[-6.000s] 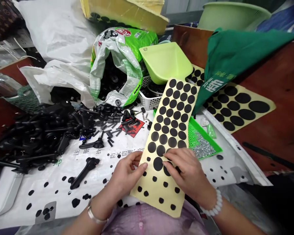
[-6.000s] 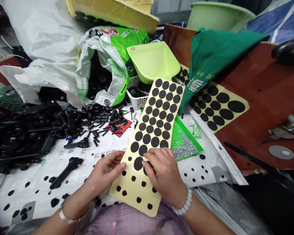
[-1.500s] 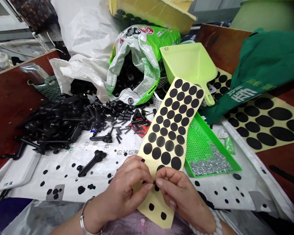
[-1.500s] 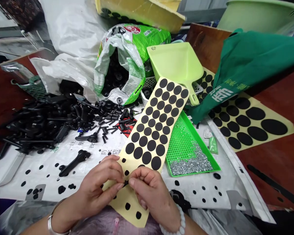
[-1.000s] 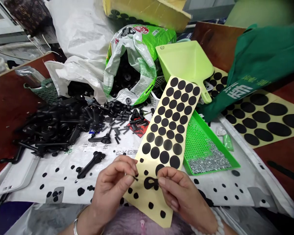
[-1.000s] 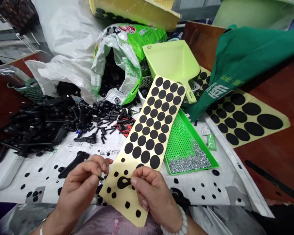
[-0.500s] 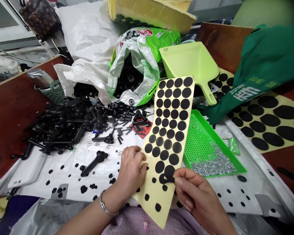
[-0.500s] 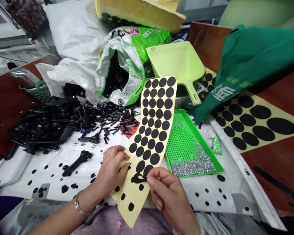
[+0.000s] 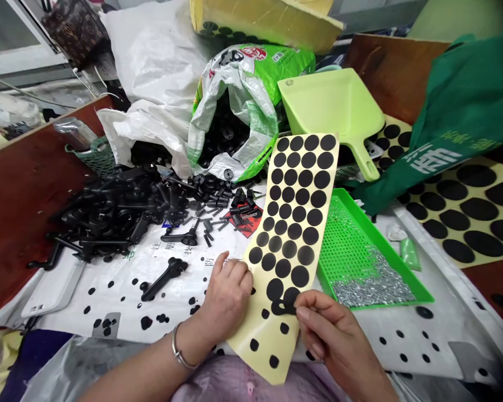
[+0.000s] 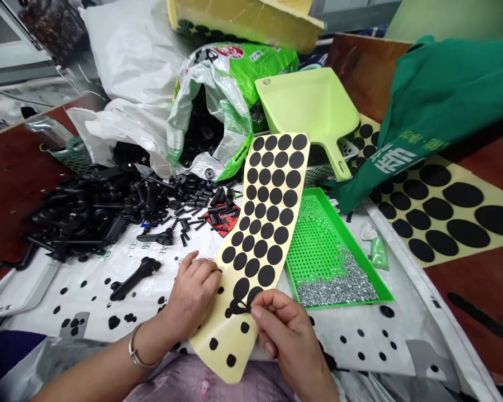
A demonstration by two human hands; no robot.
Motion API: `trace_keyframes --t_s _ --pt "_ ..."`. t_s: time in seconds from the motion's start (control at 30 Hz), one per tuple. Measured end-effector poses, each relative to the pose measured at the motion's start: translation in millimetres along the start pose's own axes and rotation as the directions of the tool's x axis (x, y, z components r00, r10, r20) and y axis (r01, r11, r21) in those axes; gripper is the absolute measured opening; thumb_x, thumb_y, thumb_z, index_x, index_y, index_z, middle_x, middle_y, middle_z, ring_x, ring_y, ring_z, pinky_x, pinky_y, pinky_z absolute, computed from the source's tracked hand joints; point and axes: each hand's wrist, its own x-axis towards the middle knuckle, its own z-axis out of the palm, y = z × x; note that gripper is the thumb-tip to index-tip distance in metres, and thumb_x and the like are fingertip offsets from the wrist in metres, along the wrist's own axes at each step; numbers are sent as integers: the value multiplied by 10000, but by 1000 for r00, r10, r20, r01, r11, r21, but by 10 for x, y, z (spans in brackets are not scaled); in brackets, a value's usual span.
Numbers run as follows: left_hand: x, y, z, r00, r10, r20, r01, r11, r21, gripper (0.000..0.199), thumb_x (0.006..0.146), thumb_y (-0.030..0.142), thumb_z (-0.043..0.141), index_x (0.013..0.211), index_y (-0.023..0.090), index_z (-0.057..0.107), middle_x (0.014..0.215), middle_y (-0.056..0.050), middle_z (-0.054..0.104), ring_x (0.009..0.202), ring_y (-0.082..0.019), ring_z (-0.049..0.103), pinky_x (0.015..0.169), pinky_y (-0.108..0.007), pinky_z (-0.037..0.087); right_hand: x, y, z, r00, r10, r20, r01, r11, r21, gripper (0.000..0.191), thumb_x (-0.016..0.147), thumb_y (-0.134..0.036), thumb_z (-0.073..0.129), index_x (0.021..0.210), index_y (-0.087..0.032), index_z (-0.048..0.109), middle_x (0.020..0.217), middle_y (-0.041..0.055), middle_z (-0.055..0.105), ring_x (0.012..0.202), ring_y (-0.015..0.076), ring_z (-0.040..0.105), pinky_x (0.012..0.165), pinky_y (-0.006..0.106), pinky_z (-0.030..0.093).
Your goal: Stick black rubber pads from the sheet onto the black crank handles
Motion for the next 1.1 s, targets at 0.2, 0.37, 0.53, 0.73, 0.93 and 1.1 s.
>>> trace_keyframes --t_s 0.2,0.37,0.53,0.73,0.93,1.1 --pt "-19 -19 15 997 67 35 -67 998 -10 257 811 -11 417 702 151 585 739 -39 585 702 -163 519 959 -453 376 3 19 -23 998 55 -27 -55 998 14 330 670 -437 762 716 -158 591 436 -77 392 377 25 288 383 166 181" --pt "-87 -12 76 998 56 22 -56 998 -17 265 823 4 410 694 157 585 723 -28 586 669 -153 521 949 -455 396 58 33 -37 999 50 -18 -50 999 9 333 674 -448 759 744 -160 608 442 -70 409 390 35 316 405 176 208" --pt "-132 52 66 995 95 28 -94 995 -36 277 822 0 396 692 153 586 708 -33 585 701 -169 550 999 -494 372 84 16 -10 1000 16 -5 -16 1000 12 338 669 -453 756 705 -159 594 446 -69 412 385 35 311 397 176 203" --pt "-177 114 -22 996 90 27 -88 995 -48 289 833 -5 361 824 125 619 818 -76 627 808 -206 589 964 -525 420 79 14 -9 1000 -12 12 12 1000 10 304 708 -434 731 721 -161 597 470 -71 423 398 35 330 399 168 223" --pt "-185 56 -76 997 20 75 -5 982 -189 256 835 49 419 1002 130 595 967 -96 656 870 -200 620 1010 -530 387 64 -2 8 1000 -7 19 6 1000 27 311 701 -439 731 713 -162 590 441 -73 418 392 40 319 400 173 225" --pt "-186 26 -78 996 -77 34 84 951 -296 187 834 74 450 888 161 607 937 -80 661 886 -191 629 1004 -513 398 40 23 -22 1000 -16 7 16 1000 6 291 720 -421 715 726 -158 590 449 -70 423 395 41 327 401 170 219"
